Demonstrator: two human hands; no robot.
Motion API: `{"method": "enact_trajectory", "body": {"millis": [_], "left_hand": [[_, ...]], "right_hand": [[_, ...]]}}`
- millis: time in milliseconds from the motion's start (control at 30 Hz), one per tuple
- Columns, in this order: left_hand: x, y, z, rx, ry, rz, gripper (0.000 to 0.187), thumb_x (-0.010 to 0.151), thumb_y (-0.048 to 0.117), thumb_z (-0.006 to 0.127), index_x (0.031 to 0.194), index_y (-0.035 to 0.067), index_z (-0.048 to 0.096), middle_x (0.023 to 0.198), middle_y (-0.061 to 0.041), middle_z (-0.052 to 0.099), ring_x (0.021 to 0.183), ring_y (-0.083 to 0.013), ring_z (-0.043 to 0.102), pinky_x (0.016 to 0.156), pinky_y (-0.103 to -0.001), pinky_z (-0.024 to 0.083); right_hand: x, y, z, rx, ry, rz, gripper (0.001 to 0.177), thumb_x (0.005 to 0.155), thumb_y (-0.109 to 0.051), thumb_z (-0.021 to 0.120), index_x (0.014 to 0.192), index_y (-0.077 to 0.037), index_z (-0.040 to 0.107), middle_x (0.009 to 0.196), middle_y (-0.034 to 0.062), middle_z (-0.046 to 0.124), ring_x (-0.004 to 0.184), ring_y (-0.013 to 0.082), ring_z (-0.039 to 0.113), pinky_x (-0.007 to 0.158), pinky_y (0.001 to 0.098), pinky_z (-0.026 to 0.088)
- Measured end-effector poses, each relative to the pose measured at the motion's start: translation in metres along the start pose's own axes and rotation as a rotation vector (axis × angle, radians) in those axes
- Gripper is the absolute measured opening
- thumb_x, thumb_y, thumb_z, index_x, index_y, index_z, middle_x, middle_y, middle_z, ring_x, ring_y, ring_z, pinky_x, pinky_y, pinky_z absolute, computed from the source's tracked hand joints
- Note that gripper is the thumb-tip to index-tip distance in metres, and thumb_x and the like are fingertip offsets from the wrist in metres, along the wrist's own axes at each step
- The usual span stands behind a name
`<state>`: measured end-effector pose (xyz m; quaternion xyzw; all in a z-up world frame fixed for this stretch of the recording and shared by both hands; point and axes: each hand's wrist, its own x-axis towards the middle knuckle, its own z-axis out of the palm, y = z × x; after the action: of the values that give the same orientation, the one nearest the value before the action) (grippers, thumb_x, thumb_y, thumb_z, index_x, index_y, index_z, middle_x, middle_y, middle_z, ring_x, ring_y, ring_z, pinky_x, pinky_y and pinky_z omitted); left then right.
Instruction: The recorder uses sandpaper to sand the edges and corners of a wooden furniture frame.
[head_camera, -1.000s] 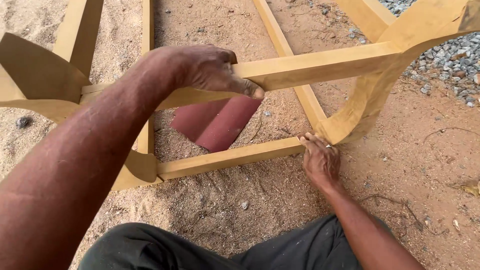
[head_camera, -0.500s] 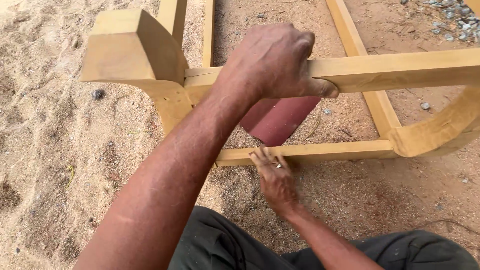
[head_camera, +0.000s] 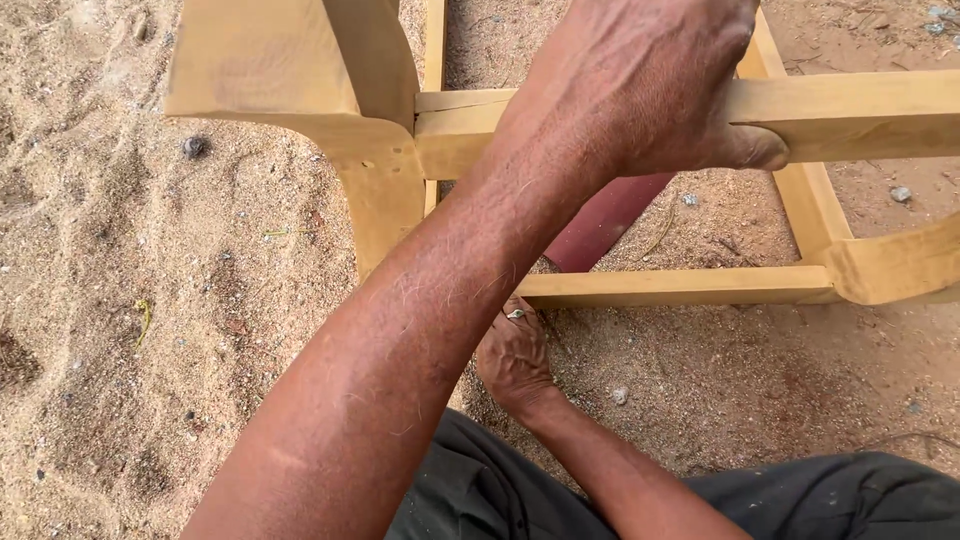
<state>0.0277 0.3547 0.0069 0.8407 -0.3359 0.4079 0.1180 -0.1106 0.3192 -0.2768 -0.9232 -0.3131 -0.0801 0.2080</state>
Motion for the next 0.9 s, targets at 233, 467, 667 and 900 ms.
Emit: {"method": "enact_trajectory", "body": {"millis": [233, 467, 667, 900], "left_hand": [[0.002, 0.004, -0.006, 0.02, -0.046, -0.001, 0.082, 0.062, 0.082, 0.084, 0.076, 0.001, 0.079, 0.064, -0.012, 0.068, 0.06, -0.0284, 0.066, 0.058, -0.044, 0.054], [0.002, 0.001, -0.005, -0.084, -0.196, -0.008, 0.084, 0.066, 0.084, 0.081, 0.083, 0.002, 0.078, 0.055, -0.01, 0.065, 0.051, -0.0249, 0.064, 0.05, -0.04, 0.053], [0.01, 0.006, -0.019, 0.002, -0.395, -0.038, 0.087, 0.079, 0.085, 0.073, 0.103, 0.001, 0.07, 0.059, -0.009, 0.061, 0.052, -0.0214, 0.061, 0.049, -0.039, 0.05], [-0.102, 0.041, -0.079, 0.191, -0.419, 0.64, 0.029, 0.086, 0.021, 0.065, 0.114, 0.012, 0.06, 0.106, -0.001, 0.06, 0.1, -0.0168, 0.057, 0.089, -0.031, 0.05]], "right_hand": [[0.011, -0.001, 0.002, -0.163, 0.028, -0.114, 0.018, 0.092, -0.004, 0.064, 0.108, 0.0, 0.07, 0.106, 0.0162, 0.072, 0.115, 0.0319, 0.066, 0.115, 0.0484, 0.039], [0.015, -0.019, -0.015, -0.194, -0.074, -0.018, 0.06, 0.093, -0.002, 0.044, 0.152, 0.001, 0.038, 0.157, 0.0197, 0.044, 0.148, 0.033, 0.034, 0.123, 0.05, 0.02], [0.031, -0.005, 0.009, -0.239, -0.101, 0.003, 0.06, 0.096, -0.004, 0.038, 0.155, -0.003, 0.03, 0.162, 0.0151, 0.034, 0.152, 0.0293, 0.026, 0.123, 0.0565, 0.014], [0.051, -0.03, -0.08, -0.233, -0.52, 0.05, 0.049, 0.109, -0.014, 0.024, 0.157, -0.009, 0.035, 0.154, 0.0114, 0.046, 0.15, 0.0251, 0.035, 0.132, 0.0533, 0.009]]}}
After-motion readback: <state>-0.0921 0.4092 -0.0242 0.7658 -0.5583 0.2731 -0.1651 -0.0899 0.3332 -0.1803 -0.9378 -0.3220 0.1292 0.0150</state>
